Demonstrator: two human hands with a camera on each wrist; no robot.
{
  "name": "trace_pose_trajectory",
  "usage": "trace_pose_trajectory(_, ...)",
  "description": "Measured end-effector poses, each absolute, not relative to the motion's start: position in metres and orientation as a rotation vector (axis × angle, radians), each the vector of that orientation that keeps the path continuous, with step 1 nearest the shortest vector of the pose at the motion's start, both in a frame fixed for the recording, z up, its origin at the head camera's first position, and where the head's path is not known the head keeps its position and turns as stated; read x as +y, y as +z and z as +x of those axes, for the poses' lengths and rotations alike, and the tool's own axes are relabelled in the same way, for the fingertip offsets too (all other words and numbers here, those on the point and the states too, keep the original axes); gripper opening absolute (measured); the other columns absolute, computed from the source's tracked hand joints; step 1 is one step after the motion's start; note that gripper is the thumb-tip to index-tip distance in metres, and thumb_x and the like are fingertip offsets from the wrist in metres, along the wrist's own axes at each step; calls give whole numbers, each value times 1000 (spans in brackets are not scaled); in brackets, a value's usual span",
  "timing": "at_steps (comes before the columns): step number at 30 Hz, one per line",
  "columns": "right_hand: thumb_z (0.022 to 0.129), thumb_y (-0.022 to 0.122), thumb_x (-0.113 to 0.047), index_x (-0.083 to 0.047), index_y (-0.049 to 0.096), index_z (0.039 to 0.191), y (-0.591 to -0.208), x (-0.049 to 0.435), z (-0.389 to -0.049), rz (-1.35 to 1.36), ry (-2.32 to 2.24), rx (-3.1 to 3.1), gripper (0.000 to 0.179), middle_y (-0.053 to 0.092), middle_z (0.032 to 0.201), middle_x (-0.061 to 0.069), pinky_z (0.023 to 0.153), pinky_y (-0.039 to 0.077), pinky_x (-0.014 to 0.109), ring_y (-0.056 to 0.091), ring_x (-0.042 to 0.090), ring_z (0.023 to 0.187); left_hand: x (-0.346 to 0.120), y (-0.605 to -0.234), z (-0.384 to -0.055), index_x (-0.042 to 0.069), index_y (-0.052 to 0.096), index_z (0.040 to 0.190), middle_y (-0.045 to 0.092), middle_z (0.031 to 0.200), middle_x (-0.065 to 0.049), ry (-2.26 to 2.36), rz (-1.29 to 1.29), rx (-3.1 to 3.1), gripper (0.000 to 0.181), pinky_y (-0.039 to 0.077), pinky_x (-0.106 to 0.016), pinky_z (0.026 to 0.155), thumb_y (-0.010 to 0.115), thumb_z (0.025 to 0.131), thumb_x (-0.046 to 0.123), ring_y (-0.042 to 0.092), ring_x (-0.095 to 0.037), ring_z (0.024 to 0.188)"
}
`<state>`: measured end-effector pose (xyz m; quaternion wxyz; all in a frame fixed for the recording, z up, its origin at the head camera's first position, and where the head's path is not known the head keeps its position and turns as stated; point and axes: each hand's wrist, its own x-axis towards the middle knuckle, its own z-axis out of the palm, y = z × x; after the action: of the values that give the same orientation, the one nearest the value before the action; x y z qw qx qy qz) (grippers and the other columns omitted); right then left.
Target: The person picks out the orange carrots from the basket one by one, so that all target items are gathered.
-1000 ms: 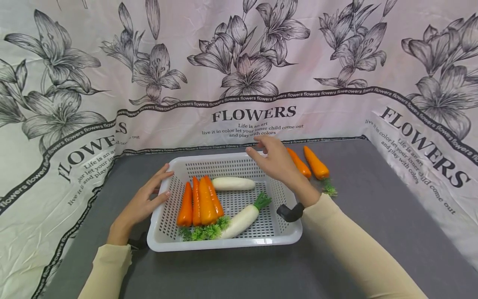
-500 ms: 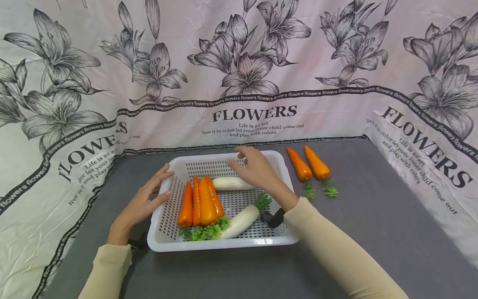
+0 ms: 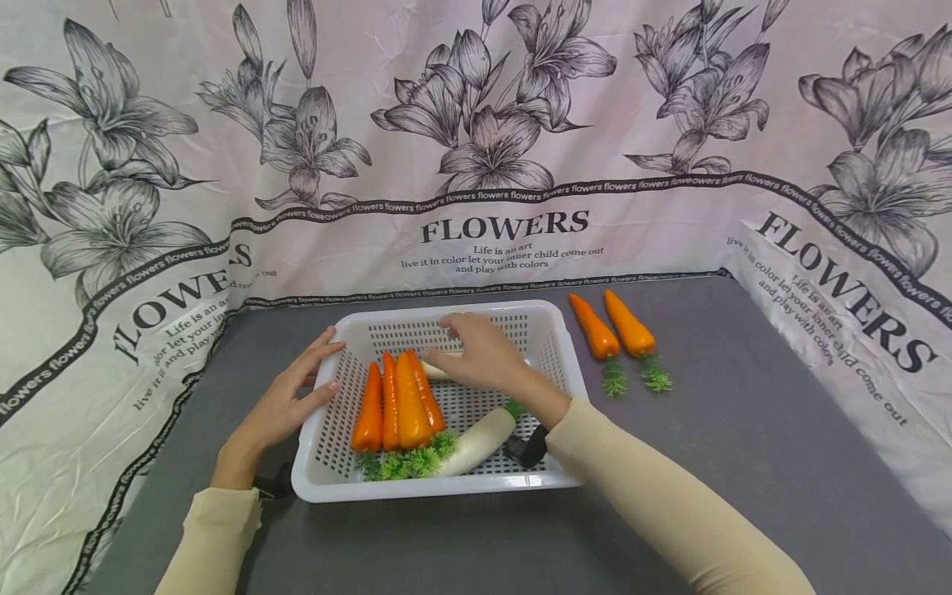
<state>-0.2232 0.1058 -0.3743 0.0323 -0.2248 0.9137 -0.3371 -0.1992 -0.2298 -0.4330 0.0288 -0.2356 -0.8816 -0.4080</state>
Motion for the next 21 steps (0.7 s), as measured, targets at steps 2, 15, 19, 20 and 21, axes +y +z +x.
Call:
trace_pose_trajectory(2,96,64,-49,-3,51,146,-377,102,-222,-710,-1009,2779,69,63,134,20,94,54,46,63,35,114,-230,-433,-200,25,39,157,18,172,-1,-1258,-730,-2717,61,52,-57,98,61,101,25,62,-34,121)
trace_pose_trajectory(15,92,65,-51,3,42,150,-383,82,-214,-798,-839,2570,82,58,138,22,97,54,46,61,33,118,-231,-433,-199,25,38,157,17,172,-1,-1267,-727,-2724,61,51,-58,99,61,101,26,61,-34,123)
trace_pose_trajectory(19,88,67,-57,0,40,152,-386,78,-212,-835,-719,2557,90,56,139,20,101,51,46,57,30,121,-230,-432,-199,24,39,157,17,172,-1,-1279,-727,-2725,61,51,-58,99,61,101,26,61,-34,123)
trace_pose_trajectory(20,86,67,-60,-2,39,154,-387,77,-212,-839,-684,2552,93,55,138,19,100,51,45,56,28,119,-230,-433,-199,23,39,157,17,172,-1,-1277,-729,-2725,61,51,-58,100,61,101,26,60,-34,124)
trace_pose_trajectory(21,85,67,-62,-4,36,156,-388,76,-211,-839,-648,2547,97,54,138,18,100,51,44,55,26,117,-230,-432,-199,23,39,157,17,172,-1,-1279,-727,-2725,61,51,-58,100,61,101,26,60,-34,125)
